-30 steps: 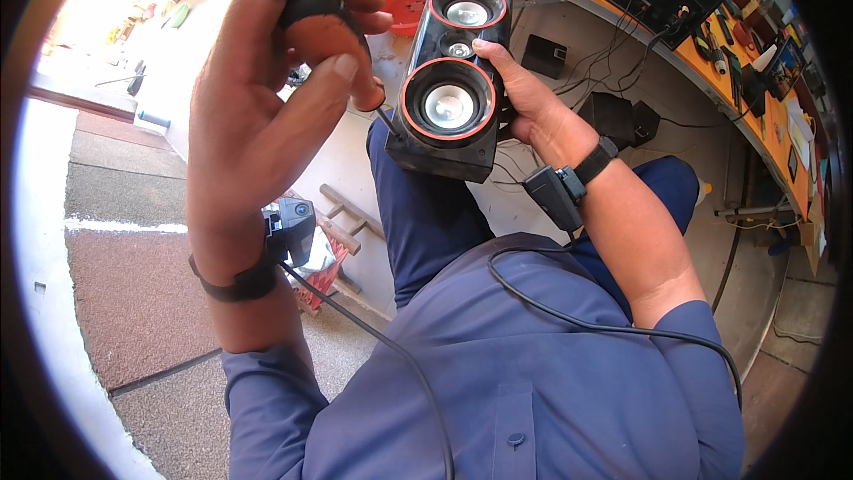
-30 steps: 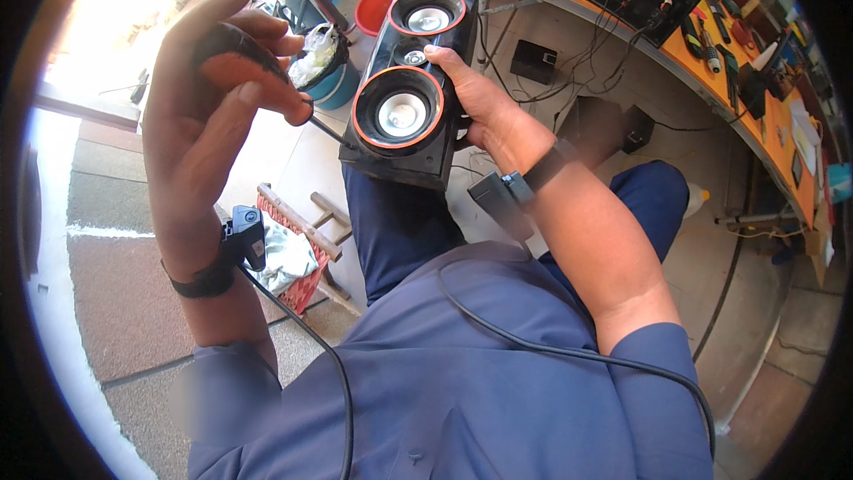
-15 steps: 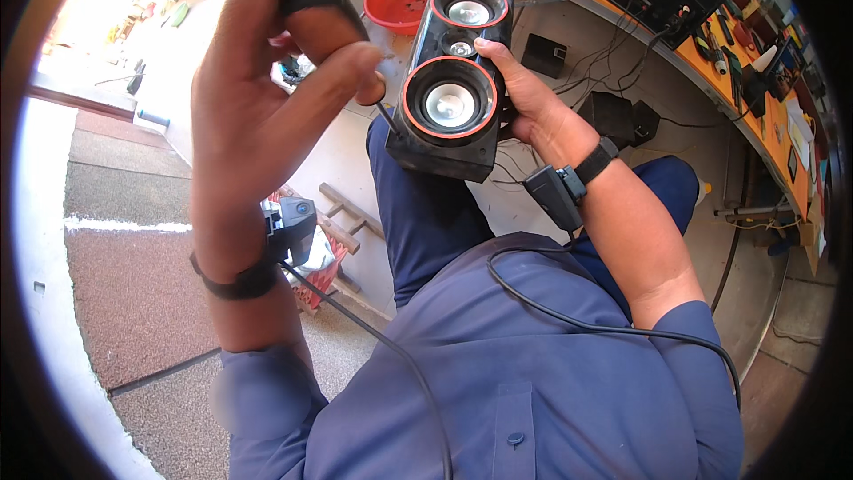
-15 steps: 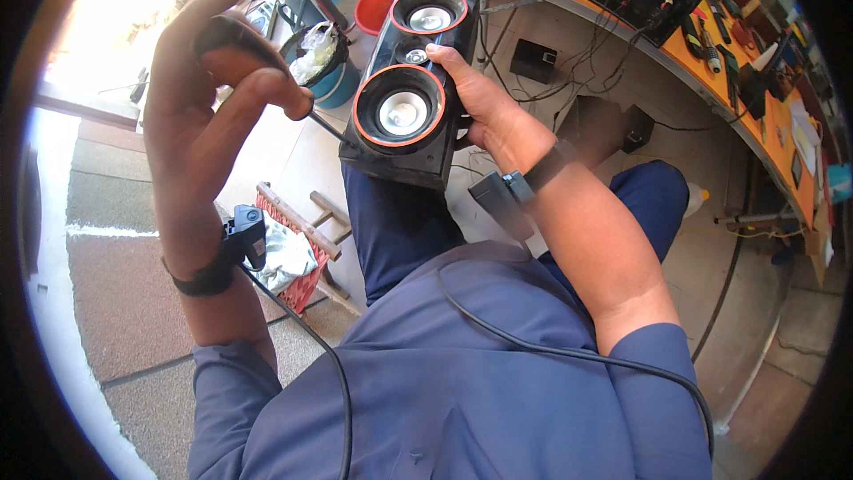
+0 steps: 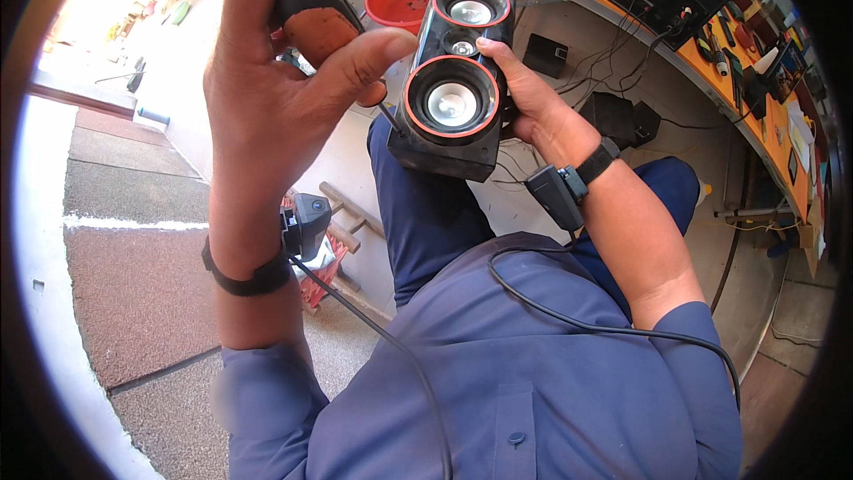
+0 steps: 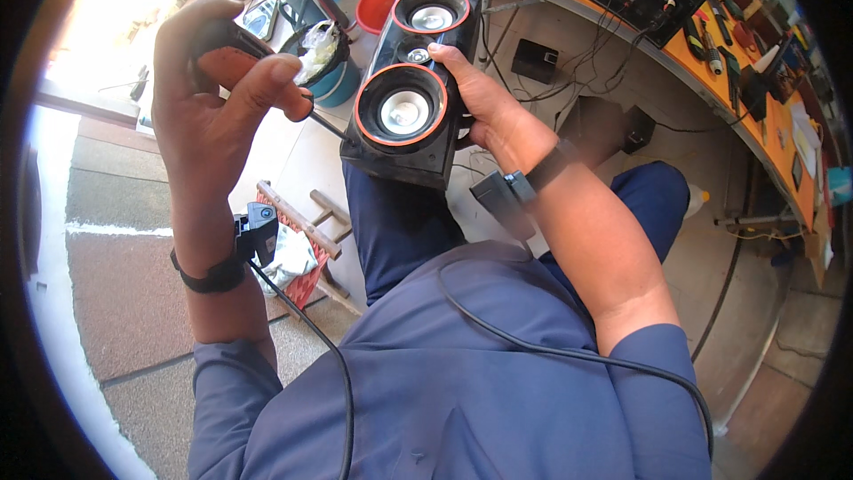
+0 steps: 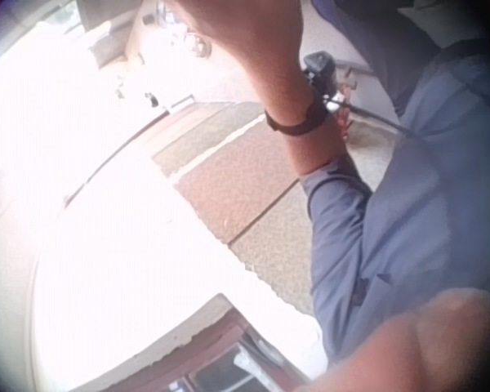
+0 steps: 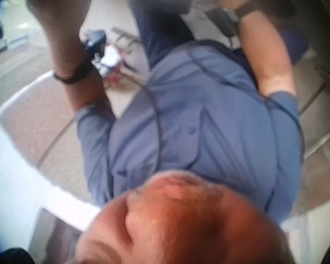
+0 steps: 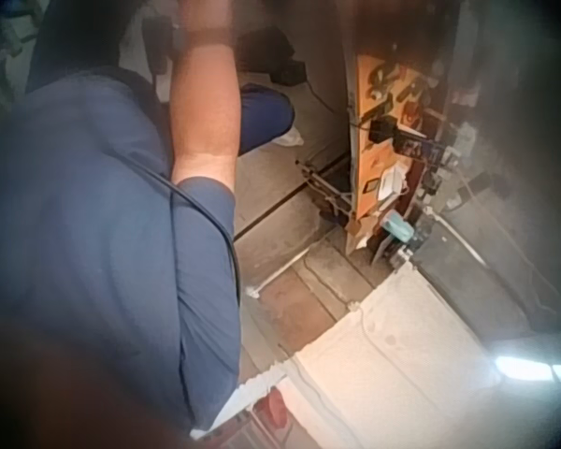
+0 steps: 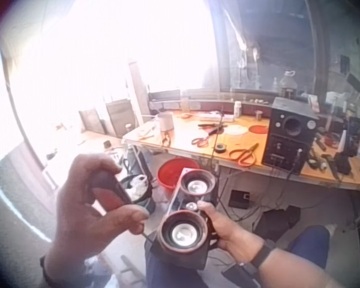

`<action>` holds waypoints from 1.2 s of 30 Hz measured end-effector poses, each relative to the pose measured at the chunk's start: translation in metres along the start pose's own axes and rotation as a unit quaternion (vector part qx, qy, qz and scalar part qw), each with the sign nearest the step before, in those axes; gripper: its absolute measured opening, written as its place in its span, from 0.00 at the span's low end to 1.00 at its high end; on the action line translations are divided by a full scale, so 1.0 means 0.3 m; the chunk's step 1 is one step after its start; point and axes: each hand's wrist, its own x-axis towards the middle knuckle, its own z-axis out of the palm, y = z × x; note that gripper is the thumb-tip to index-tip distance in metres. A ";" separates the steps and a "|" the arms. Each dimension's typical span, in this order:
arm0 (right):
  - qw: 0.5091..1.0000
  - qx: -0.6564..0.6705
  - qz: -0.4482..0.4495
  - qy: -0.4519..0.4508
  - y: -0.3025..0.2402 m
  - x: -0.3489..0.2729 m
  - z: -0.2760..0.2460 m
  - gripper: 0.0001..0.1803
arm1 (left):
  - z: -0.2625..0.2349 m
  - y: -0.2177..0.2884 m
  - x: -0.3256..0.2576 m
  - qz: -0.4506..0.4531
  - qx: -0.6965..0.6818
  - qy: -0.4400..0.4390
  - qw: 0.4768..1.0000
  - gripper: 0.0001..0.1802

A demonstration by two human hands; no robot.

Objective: The person holds a dual-speaker unit and uses a small tool to adjust or clean the speaker cones. They then remove the front grille, inspect the internal components, and place the grille on the workbench. Finally, they handle a larger speaker box and connect a cable to its rear terminals.

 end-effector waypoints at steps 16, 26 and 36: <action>0.999 0.039 0.015 0.004 -0.018 -0.030 0.027 0.35 | 0.044 -0.038 -0.086 -0.117 0.103 -0.125 0.980 0.06; 0.994 0.063 0.058 0.068 -0.059 -0.089 0.160 0.32 | -0.030 -0.043 -0.240 -0.139 0.111 -0.153 0.972 0.06; 0.994 0.103 0.020 -0.008 -0.069 -0.095 0.115 0.30 | -0.004 -0.040 -0.187 -0.105 0.168 -0.215 0.956 0.06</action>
